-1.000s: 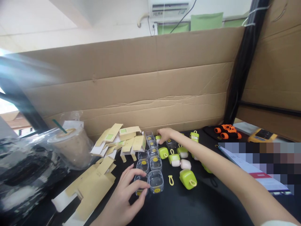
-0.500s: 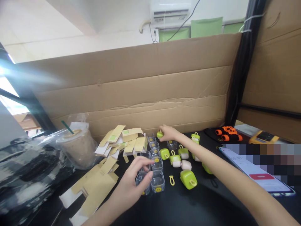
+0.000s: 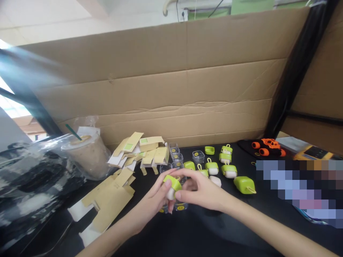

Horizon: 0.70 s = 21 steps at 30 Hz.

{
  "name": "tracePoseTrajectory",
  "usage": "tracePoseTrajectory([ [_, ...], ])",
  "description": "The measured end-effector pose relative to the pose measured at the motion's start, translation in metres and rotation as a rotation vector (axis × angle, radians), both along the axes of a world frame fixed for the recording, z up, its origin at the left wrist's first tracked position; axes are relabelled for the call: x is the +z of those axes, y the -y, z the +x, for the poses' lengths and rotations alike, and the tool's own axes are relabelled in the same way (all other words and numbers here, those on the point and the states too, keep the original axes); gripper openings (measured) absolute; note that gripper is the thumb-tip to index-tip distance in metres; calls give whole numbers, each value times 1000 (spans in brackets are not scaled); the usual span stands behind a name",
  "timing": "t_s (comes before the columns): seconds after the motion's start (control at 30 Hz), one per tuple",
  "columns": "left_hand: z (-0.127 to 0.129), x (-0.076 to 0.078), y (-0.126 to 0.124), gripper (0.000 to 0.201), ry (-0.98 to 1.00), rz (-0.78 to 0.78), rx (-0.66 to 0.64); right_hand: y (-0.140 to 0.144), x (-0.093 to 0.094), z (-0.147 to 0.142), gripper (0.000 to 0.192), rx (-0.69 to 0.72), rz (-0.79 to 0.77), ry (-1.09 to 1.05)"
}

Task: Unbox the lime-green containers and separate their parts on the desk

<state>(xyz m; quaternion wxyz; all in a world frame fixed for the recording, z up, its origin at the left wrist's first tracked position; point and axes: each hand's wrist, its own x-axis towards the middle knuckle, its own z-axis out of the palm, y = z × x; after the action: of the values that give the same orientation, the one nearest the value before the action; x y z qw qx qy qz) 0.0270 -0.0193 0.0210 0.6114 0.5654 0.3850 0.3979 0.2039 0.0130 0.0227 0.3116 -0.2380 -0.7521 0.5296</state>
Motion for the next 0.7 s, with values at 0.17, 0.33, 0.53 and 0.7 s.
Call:
tracePoseTrajectory([
  [0.17,0,6,9,72,-35,65,33,12,-1,-2,52,-221,397,-1],
  [0.33,-4,-4,11,88,-38,163,-84,18,-4,1,67,-290,757,129],
  [0.53,-5,-9,12,79,-16,215,-81,19,-8,6,72,-333,839,195],
  [0.7,1,-8,19,81,-56,224,-61,27,-3,3,70,-347,833,194],
])
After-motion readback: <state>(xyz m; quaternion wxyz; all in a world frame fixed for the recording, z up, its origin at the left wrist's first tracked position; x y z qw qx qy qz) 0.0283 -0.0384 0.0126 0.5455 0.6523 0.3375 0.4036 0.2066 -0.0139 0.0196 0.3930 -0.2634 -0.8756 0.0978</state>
